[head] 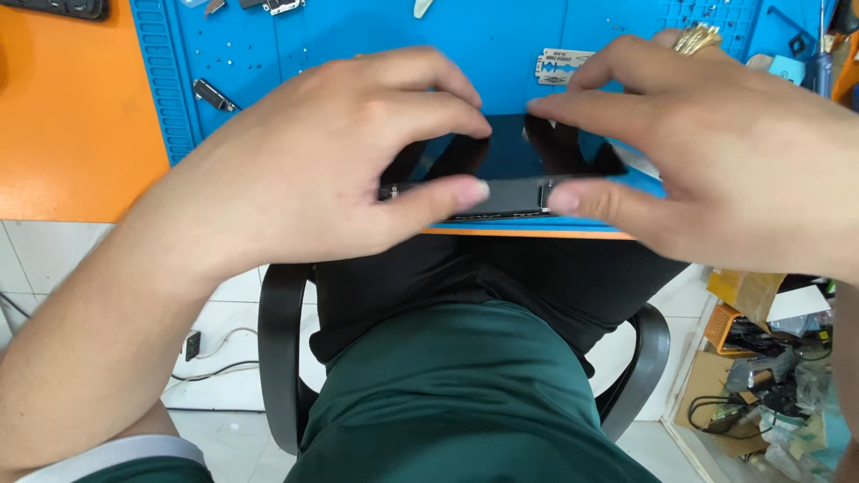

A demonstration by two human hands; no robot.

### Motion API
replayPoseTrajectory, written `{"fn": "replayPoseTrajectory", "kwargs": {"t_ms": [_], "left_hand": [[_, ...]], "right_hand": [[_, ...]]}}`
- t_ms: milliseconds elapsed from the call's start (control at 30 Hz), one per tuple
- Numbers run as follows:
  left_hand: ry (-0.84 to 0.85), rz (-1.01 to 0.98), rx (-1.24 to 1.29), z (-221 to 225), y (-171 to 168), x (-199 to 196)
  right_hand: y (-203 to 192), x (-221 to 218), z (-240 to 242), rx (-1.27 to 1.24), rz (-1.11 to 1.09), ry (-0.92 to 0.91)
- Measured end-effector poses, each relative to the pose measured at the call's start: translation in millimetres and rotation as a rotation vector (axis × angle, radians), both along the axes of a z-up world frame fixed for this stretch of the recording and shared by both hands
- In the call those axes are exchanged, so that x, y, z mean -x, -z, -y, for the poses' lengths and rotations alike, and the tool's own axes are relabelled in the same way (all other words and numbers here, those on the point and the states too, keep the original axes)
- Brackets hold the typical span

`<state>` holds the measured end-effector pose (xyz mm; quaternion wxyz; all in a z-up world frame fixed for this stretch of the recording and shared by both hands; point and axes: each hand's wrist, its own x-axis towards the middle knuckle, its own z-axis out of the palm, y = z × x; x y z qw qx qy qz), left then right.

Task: The person unpacks a new smartphone battery from its packaging and removes the protective film. They then open the back of a disassembled smartphone and place the new battery inside the device.

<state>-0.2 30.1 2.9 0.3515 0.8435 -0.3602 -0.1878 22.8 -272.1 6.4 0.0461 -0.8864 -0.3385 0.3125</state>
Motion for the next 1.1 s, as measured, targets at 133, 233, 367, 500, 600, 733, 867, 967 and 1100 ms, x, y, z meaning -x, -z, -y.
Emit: {"fn": "replayPoseTrajectory", "kwargs": {"t_ms": [133,233,367,500,600,733,867,967,1100], "left_hand": [[-0.043,0.023,0.162,-7.2,-1.6,11.2],[-0.123,0.06,0.226,-11.1,9.0,23.5],[-0.217,0.084,0.296,-16.0,25.4,30.0],[-0.248,0.107,0.321,-16.2,34.4,26.5],[-0.24,0.126,0.263,-17.5,36.5,20.5],[-0.204,0.114,0.233,-19.2,35.6,12.3],[-0.203,0.082,0.201,-21.6,34.1,8.5],[-0.198,0.061,0.213,-22.7,33.5,5.4],[-0.203,0.054,0.233,-22.2,33.4,2.1]], "right_hand": [[0.2,-7.3,4.7,-0.243,-0.03,-0.031],[-0.8,-3.3,3.9,-0.27,-0.006,0.022],[-7.5,18.9,6.0,-0.402,0.268,0.127],[13.5,77.4,15.8,-0.598,0.414,0.293],[33.5,88.7,-14.3,-0.508,0.68,0.117],[47.8,90.6,-30.0,-0.22,0.833,0.021],[46.1,83.3,-37.8,-0.244,0.818,0.026],[44.0,81.6,-40.1,-0.24,0.819,0.026],[45.4,80.4,-40.3,-0.242,0.81,0.004]]}}
